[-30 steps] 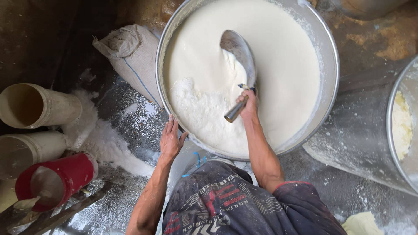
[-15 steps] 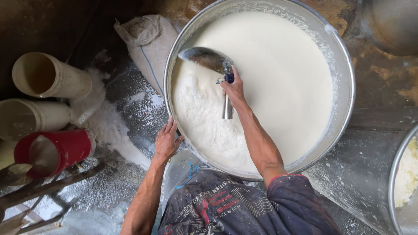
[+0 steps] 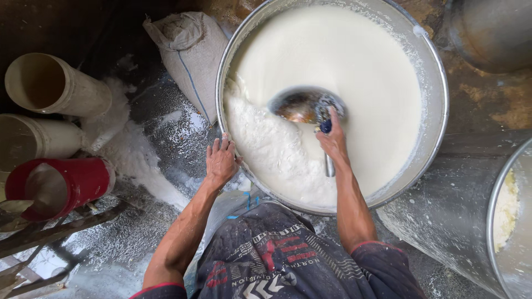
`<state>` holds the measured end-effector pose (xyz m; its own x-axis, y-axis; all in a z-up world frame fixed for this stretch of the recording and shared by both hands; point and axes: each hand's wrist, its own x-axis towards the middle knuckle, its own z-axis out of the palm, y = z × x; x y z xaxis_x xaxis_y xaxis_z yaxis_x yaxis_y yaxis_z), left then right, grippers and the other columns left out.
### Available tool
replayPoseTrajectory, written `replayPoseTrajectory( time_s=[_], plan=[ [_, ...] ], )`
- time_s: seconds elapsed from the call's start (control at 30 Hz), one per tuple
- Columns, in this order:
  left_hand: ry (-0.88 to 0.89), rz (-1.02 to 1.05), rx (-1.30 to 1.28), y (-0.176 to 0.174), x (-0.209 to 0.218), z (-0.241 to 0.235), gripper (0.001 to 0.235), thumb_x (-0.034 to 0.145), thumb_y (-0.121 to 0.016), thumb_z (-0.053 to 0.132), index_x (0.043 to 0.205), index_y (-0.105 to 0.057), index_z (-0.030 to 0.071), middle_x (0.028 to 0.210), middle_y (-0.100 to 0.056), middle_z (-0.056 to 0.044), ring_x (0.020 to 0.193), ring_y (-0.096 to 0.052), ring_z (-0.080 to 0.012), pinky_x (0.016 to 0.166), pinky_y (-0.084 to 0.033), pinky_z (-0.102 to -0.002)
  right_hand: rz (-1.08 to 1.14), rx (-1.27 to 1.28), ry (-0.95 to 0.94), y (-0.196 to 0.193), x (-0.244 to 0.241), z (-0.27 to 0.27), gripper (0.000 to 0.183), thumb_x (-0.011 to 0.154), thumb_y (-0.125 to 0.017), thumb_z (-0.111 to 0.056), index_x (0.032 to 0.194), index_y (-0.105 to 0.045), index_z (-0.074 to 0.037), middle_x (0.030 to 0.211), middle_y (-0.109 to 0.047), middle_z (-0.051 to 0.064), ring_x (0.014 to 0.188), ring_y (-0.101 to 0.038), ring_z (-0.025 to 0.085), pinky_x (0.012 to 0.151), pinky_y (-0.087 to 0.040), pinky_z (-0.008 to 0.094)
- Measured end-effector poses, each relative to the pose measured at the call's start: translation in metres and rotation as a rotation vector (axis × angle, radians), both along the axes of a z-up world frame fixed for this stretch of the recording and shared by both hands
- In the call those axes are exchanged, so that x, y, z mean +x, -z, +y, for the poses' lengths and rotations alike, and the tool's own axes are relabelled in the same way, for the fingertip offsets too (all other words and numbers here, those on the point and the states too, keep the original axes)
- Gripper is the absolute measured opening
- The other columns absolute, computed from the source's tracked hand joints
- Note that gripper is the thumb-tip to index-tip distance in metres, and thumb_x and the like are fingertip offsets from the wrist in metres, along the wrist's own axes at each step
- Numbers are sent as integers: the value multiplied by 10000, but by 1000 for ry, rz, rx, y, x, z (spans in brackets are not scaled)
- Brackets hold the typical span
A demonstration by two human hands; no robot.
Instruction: The person uses a large ladle to stir a thick white mixture in a large metal tub. They repeatedly scoop the mixture and transfer it between two different tubs. The person also moves a red bucket and a woven basket containing grains on the floor.
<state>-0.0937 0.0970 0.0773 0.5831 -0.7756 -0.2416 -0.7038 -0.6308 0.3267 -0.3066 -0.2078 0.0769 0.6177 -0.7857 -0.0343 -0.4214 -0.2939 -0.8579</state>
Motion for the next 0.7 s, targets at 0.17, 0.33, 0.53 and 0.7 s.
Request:
replayPoseTrajectory(
  time_s=[0.17,0.33,0.53,0.7],
  plan=[
    [101,-24,-1,-1,8,7,701,841,-740,394,1390,-556,-1,1578,-373,-231,1435,-349,-467,1143,-280,-650,102,225,320,-22,-57,27,934,781,-665,-33,1628,-326,-231,822,-641,57,532,-528,121,440,-444,289],
    [196,-42,15,-2,16,11,728,850,-729,435,1387,-553,-23,1572,-364,-253,1455,-319,-456,1166,-246,-655,45,200,552,-30,-106,67,910,805,-647,6,1636,-352,-218,820,-614,45,522,-512,124,437,-437,293],
    [275,-36,6,-6,25,15,744,857,-718,460,1384,-547,-37,1560,-363,-270,1451,-308,-458,1165,-227,-658,-244,391,856,-30,-141,123,965,815,-627,78,1646,-258,-245,862,-608,56,491,-515,138,405,-459,306],
    [291,-16,5,-6,27,15,737,872,-707,456,1386,-545,-47,1565,-361,-277,1463,-290,-447,1173,-214,-658,-551,651,1111,-19,-135,160,986,796,-620,94,1622,-251,-296,819,-624,60,508,-536,129,439,-507,272]
  ],
)
